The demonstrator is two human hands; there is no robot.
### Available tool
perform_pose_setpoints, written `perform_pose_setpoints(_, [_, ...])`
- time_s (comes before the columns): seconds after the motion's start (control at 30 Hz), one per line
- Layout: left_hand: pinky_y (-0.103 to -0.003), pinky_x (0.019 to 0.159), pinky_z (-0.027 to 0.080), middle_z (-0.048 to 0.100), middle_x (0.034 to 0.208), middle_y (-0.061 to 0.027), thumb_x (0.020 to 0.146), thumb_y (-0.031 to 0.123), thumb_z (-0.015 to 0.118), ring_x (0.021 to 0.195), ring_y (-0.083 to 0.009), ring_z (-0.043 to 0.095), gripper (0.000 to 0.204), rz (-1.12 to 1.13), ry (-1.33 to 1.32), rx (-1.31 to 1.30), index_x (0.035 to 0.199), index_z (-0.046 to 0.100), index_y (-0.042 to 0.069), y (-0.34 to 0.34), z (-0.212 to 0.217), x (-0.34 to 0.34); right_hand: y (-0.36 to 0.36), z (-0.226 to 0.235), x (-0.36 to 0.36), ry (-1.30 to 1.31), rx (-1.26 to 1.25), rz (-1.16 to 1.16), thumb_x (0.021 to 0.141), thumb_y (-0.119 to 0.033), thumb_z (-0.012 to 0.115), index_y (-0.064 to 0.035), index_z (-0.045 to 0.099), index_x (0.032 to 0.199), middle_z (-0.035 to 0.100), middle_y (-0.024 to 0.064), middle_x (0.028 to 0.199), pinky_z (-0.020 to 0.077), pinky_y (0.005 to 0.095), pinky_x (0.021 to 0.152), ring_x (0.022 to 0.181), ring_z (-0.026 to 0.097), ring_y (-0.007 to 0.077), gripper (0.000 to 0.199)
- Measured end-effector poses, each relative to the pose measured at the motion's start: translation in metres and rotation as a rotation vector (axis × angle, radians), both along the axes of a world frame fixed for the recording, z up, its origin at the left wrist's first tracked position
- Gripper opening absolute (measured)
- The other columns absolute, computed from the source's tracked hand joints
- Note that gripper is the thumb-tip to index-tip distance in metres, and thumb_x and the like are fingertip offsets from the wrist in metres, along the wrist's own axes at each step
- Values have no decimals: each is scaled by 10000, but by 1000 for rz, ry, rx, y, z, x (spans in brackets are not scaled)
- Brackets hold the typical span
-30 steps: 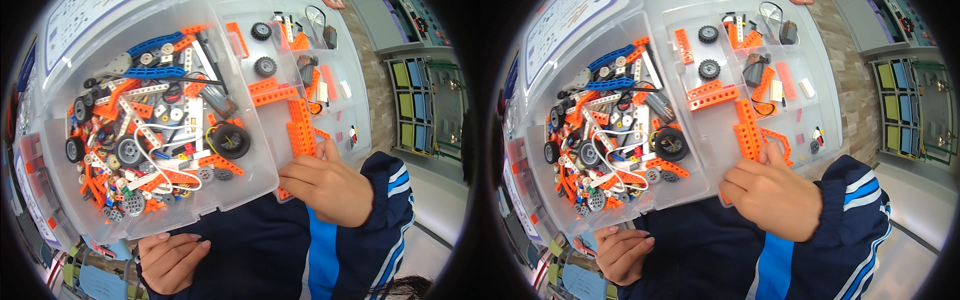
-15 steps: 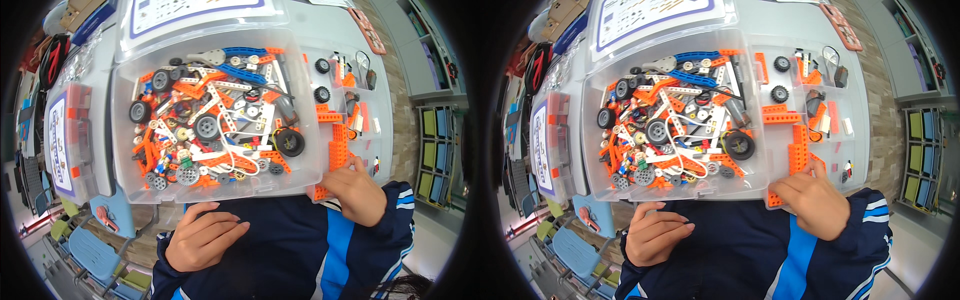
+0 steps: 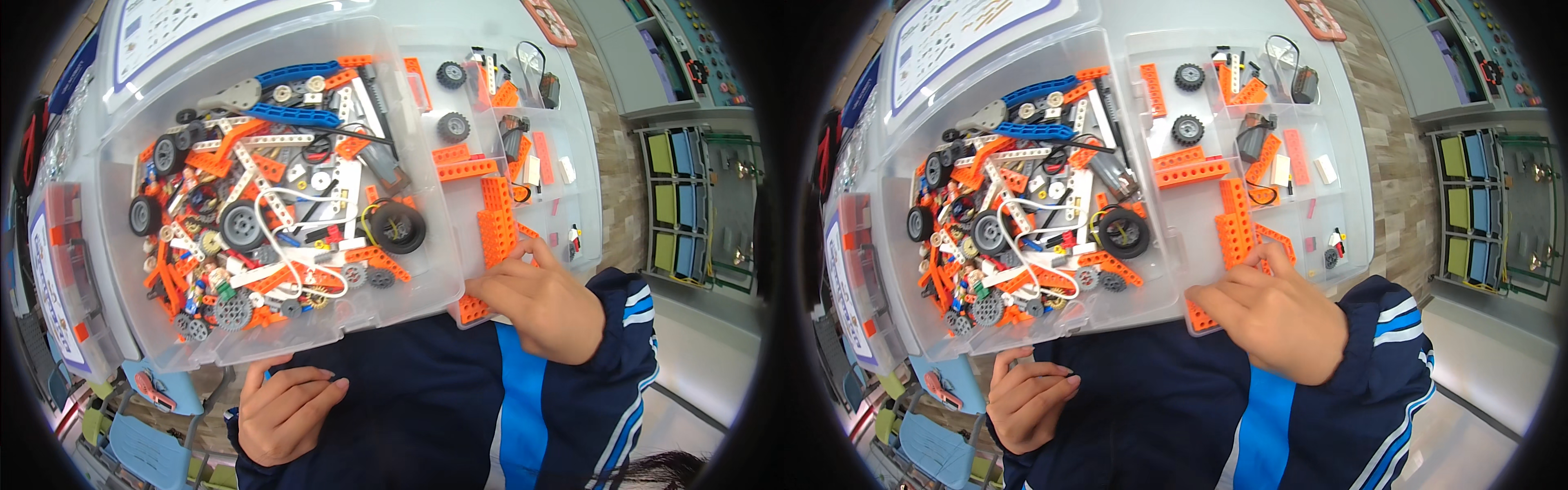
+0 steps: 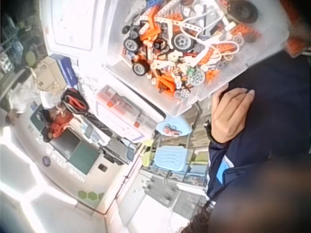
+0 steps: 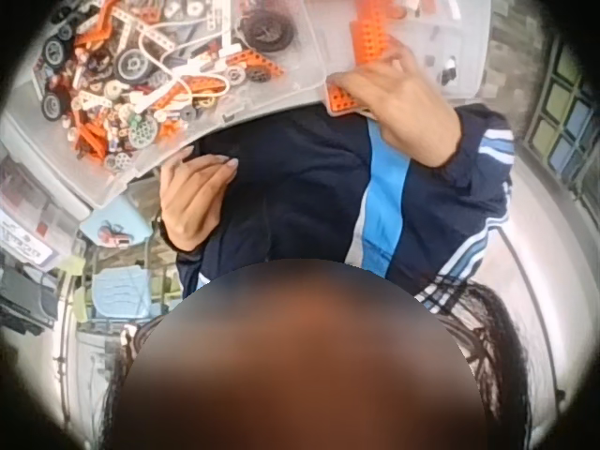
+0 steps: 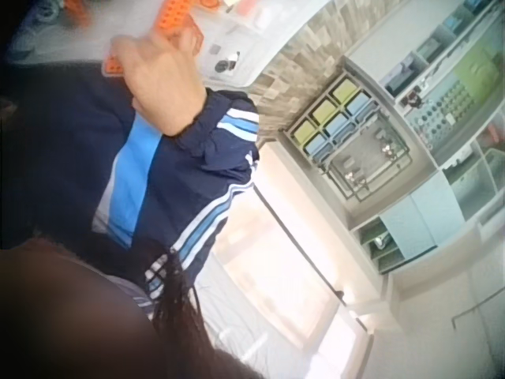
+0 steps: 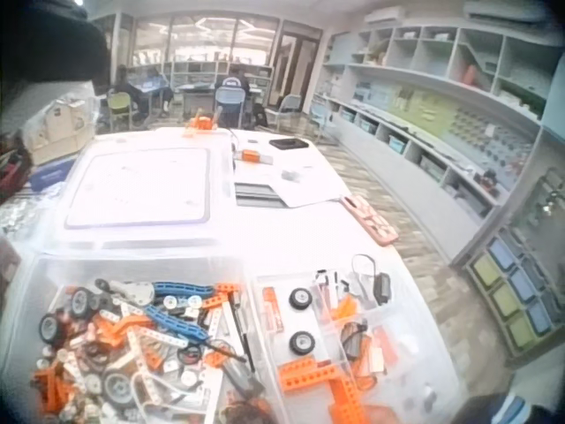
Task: The person sorts through a clear plastic bin of construction kit parts and repeatedly picks up orange beams, connecting them by hand. They also handle wheels, gears, and other small components, placing some back into the bin while assembling small structures on the table.
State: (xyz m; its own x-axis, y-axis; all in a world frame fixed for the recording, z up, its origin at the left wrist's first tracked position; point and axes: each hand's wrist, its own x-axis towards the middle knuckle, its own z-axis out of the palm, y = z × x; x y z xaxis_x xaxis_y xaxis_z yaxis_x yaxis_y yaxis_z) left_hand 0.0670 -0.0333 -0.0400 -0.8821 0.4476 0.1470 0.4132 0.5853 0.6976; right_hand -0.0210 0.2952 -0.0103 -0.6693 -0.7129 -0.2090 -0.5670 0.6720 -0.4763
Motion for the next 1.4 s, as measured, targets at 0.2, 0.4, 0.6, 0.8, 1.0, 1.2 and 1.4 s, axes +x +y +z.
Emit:
perform_pose_setpoints(0.2, [-353,755,500,748,826,-28,685,16,811,877,-185,740,311,-24,-95,-4,991,815,70,7,-16,-6,-3,3,1,-11,-36,-99,736,30,723,-20,706,1172,723,94,1078,447,411,899,955,680,254,439])
perform_pose_setpoints(0.4, [-406,848,550,762,778,-123,549,2,822,777,-281,758,324,12,-105,34,872,808,16,10,-32,-6,6,19,-12,67,5,-169,656,-172,831,-48,768,1100,709,102,1289,428,397,856,1072,609,297,465])
perform_pose_setpoints(0.6, [-461,914,539,783,848,-172,468,38,789,840,-345,763,359,41,-175,33,826,807,23,0,-34,-3,13,15,-15,63,182,-69,556,-414,809,-125,793,1054,607,21,1504,313,425,849,1198,482,259,576])
perform_pose_setpoints(0.8, [-531,1046,462,784,955,-206,493,91,797,998,-384,739,300,23,-202,-28,787,799,26,-14,-38,11,9,-3,-6,137,206,-99,551,-446,804,-205,768,1237,566,-209,1519,243,427,874,1249,452,170,728])
perform_pose_setpoints(1.0, [-539,1069,440,783,998,-208,520,86,806,1044,-390,723,264,19,-212,-46,779,800,35,-21,-40,17,9,-15,-2,241,179,-70,651,-461,818,-191,792,1141,608,-165,1470,301,434,877,1292,446,220,560])
perform_pose_setpoints(1.2, [-541,1053,447,783,983,-206,531,89,814,1016,-391,729,263,76,-219,-75,786,800,29,-5,-33,6,8,-16,-5,279,209,-22,674,-467,810,-158,824,1015,620,-96,1475,338,450,884,1301,444,269,460])
perform_pose_setpoints(1.4, [-445,775,469,767,963,-136,611,37,853,872,-329,721,315,-37,-185,9,923,808,30,-3,-33,-11,8,-9,-3,228,243,33,655,-445,832,-134,794,1009,603,2,1505,341,513,992,1341,454,303,473])
